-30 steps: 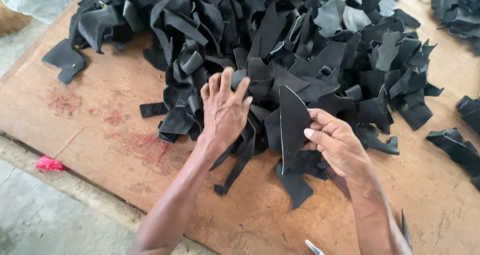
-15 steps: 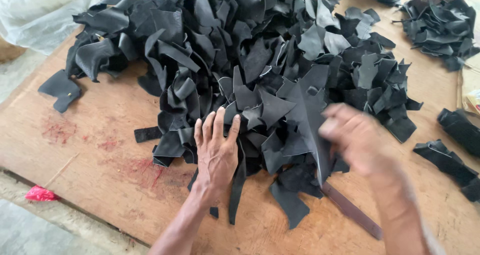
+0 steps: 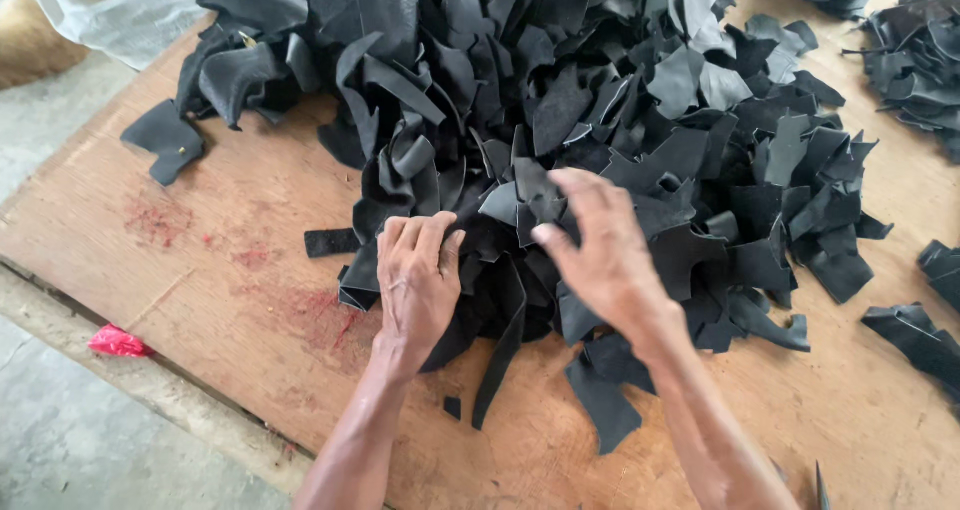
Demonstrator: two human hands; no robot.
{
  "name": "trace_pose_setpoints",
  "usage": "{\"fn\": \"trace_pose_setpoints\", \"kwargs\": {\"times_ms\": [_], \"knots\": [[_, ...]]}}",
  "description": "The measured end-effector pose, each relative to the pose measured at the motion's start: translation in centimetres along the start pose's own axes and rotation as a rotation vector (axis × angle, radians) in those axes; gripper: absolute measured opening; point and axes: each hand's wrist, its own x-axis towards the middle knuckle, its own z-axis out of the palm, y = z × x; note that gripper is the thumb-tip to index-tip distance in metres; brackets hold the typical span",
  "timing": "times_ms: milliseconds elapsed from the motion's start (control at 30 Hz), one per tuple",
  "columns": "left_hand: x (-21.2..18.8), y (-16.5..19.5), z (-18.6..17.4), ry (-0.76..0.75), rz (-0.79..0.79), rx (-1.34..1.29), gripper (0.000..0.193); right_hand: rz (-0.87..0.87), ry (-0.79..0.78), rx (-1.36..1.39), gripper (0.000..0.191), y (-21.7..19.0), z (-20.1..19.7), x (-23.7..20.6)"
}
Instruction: The person selects black leather pieces from a pile, aligns a brown leather template on each piece, and uses shears to cut along the template edges. The person then marks the cut piece with a pen and sets it aside.
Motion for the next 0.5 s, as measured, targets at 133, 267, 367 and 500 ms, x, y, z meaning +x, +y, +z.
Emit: {"fn": "trace_pose_setpoints", "kwargs": {"times_ms": [133, 267, 367, 500], "knots": [[-0.4, 0.9, -0.3, 0.105, -0.08, -0.226, 0.027, -0.103, -0.104, 0.006, 0.057, -1.2, 2.0, -1.0], [-0.3, 1.2, -0.8, 0.186, -0.141, -0.367, 0.024, 0.04, -0.151, 0.066, 0.043, -0.8, 2.1, -1.7], [-0.1, 1.2, -0.8, 0.089, -0.097, -0.501, 0.017, 0.028, -0.165, 0.107, 0.044, -0.4, 1.2, -1.6], [-0.7, 1.5, -0.7, -0.17, 0.248, -0.401, 0.021, 0.167, -0.222, 0.167, 0.043, -0.5, 0.0, -1.6]]}}
